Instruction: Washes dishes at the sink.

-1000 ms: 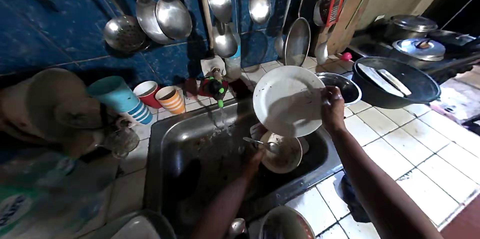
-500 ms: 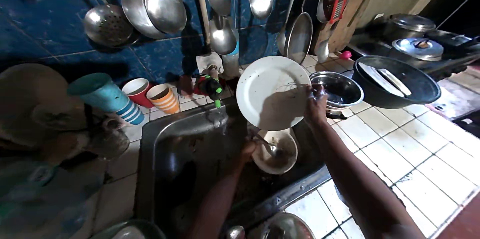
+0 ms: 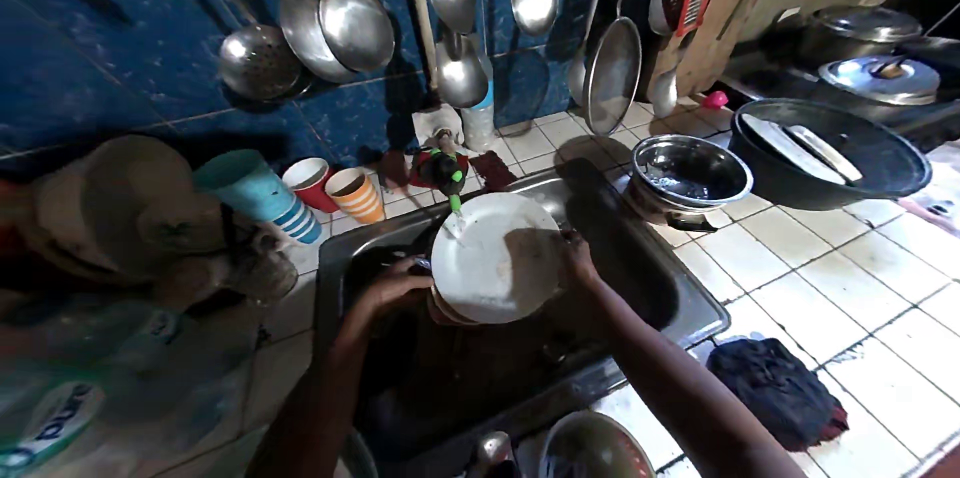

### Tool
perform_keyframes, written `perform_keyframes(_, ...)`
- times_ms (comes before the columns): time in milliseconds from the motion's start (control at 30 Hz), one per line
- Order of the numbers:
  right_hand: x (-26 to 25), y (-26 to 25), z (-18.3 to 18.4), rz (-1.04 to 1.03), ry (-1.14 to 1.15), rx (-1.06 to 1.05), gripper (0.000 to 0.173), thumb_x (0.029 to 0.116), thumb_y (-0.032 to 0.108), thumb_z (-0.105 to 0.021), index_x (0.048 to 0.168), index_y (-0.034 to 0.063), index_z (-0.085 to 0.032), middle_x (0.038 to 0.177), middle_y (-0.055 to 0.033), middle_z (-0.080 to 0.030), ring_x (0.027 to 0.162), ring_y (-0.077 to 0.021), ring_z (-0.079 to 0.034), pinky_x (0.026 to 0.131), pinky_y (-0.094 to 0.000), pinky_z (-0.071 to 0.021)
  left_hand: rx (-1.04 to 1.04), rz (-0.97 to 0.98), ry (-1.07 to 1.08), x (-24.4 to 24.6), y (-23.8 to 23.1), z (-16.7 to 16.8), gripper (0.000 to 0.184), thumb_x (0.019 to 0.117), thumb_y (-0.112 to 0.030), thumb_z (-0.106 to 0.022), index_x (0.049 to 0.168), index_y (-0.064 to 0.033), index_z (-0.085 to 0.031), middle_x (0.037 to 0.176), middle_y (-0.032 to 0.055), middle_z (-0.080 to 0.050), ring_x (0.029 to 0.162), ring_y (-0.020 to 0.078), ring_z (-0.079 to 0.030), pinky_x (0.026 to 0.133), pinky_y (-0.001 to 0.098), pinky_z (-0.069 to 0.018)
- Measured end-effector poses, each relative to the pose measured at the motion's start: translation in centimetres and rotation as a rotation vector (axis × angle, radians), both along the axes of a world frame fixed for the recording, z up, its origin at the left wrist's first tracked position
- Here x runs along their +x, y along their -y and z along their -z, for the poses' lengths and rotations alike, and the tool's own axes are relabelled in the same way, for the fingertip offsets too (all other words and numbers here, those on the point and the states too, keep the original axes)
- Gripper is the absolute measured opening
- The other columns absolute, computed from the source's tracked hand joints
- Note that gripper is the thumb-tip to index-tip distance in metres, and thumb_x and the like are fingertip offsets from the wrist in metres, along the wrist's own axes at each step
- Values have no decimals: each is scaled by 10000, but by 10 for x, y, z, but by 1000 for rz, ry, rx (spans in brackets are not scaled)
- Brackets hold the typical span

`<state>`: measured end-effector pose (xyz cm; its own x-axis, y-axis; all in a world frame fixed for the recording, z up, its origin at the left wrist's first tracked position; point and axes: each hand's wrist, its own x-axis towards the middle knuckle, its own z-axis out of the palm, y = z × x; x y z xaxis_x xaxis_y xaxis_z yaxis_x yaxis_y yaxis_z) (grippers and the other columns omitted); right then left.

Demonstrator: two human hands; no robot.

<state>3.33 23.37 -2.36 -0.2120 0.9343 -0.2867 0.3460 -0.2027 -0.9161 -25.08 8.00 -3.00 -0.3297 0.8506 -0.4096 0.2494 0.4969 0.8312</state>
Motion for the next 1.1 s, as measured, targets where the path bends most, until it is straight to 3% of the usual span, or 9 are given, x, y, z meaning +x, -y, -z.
perform_keyframes(200,-3,25,16,-237,-64,-117,327,1100,161,-451,1310,-70,-549,1122,-203,-633,910,-217,-663,804,-372,-577,311,-105,-546,-2,-1,-99,395,1064,-156,-542,1402,48,-537,1336,272,-601,1220,401,-598,1052,556,-458)
perform_keyframes(333,17,33,-18,-657,459,198,335,1050,129,-539,1324,-54,-602,1278,-245,-644,1181,-336,-632,1053,-485,-469,527,-38,-689,43,-22,-145,550,1071,-328,-527,1504,1,-445,1412,244,-568,1301,365,-569,1115,538,-428)
perform_keyframes(500,48,60,-100,-559,410,582,233,951,82,-698,1139,-44,-641,1004,-230,-688,932,-375,-685,848,-564,-547,432,-60,-781,83,-52,-152,630,991,-306,-682,1448,69,-467,1268,328,-613,1204,477,-597,1051,621,-438)
perform_keyframes(700,106,69,-174,-582,-305,719,99,914,24,-634,921,91,-561,757,54,-607,652,-28,-608,625,-217,-554,235,-156,-820,99,-63,-161,610,975,-446,-660,1290,73,-594,1218,331,-632,1213,508,-574,1027,705,-388)
perform_keyframes(767,122,61,-130,-560,-305,682,110,909,2,-595,994,70,-585,861,-38,-695,744,-130,-690,692,-315,-610,167,-161,-839,103,-65,-164,565,1003,-416,-615,1268,83,-597,1247,334,-618,1239,504,-560,1036,694,-389)
perform_keyframes(800,138,56,-98,-582,-39,770,207,945,-10,-622,1151,0,-641,1040,-135,-703,904,-216,-702,802,-394,-604,132,-151,-852,106,-65,-167,530,1016,-374,-592,1256,99,-599,1264,345,-605,1251,508,-551,1033,691,-391)
perform_keyframes(900,188,65,-54,-632,767,595,478,992,99,-614,1464,154,-565,1599,-189,-402,1470,-405,-375,1137,-657,-315,73,-110,-877,113,-62,-176,434,1022,-264,-578,1204,129,-609,1268,375,-586,1257,525,-538,1018,696,-396)
perform_keyframes(1000,247,86,-46,-355,839,395,508,1022,283,-620,1502,153,-516,1582,-239,-402,1436,-479,-395,1096,-712,-330,74,-70,-882,107,-61,-177,411,1028,-244,-569,1181,136,-607,1241,390,-583,1230,544,-542,985,717,-395)
perform_keyframes(1100,295,112,-11,-243,908,284,599,1080,467,-421,1588,150,-386,1660,-217,-269,1523,-475,-232,1156,-704,-234,88,-91,-910,107,-65,-170,426,1034,-262,-556,1214,122,-597,1253,385,-584,1234,541,-544,986,725,-391)
